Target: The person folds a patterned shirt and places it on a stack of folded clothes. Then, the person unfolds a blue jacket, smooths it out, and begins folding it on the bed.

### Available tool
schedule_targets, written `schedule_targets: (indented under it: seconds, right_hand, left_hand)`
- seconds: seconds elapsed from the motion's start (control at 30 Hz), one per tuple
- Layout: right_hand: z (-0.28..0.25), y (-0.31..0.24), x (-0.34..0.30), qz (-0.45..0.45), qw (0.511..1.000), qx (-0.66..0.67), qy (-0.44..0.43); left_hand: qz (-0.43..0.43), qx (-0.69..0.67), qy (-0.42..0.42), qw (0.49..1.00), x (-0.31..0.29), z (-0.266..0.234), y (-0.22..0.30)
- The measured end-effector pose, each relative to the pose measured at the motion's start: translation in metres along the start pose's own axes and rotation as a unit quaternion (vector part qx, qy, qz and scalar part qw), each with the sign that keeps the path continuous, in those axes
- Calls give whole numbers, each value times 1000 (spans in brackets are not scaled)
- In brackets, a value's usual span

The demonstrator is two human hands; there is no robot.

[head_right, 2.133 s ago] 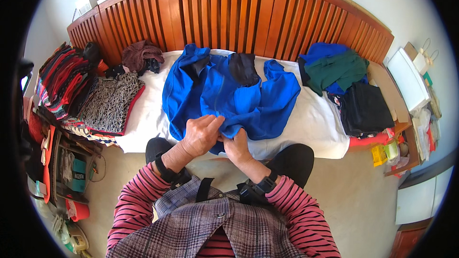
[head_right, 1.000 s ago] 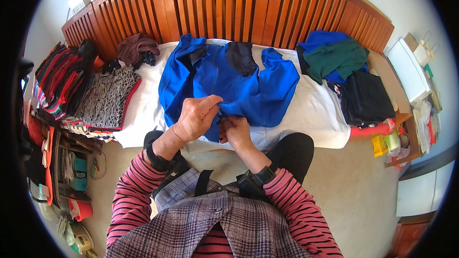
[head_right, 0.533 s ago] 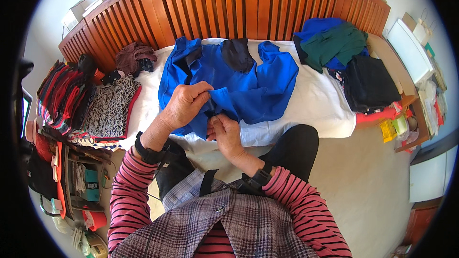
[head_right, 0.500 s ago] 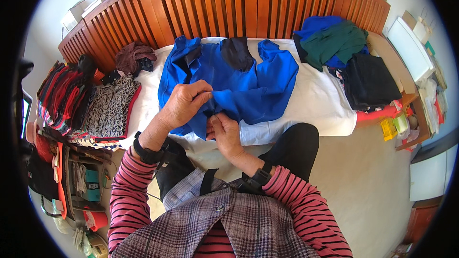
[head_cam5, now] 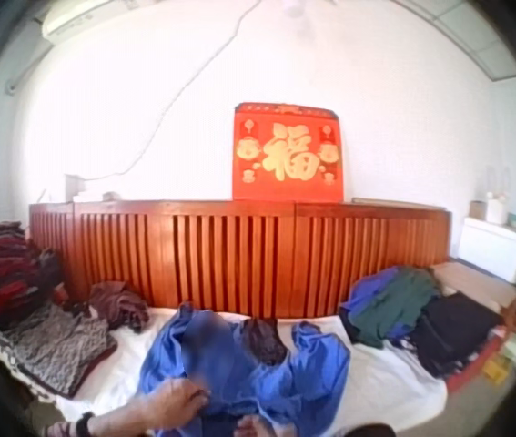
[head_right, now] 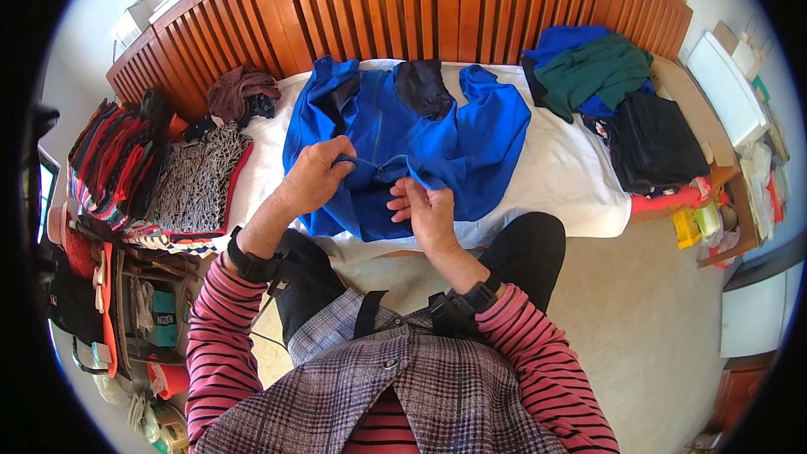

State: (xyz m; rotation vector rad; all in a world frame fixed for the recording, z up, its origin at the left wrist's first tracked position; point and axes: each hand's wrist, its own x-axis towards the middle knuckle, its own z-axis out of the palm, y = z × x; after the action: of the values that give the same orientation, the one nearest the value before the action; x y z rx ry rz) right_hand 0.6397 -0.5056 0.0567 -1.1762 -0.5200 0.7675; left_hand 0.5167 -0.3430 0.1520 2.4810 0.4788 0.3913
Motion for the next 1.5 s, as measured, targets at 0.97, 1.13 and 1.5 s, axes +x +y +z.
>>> schedule_targets:
  seconds: [0.97,1.13,1.5]
  right_hand:
    - [36,9,-5,-211,939,-258,-82]
    - [46,15,19,-377,790,-482,-32]
    - [24,22,49,-364,698,-615,42]
  left_hand:
    - [86,128,87,984,5,1,33]
    - [112,138,65,982,12,-6,37]
    - [81,97,76,989,14,-8,40]
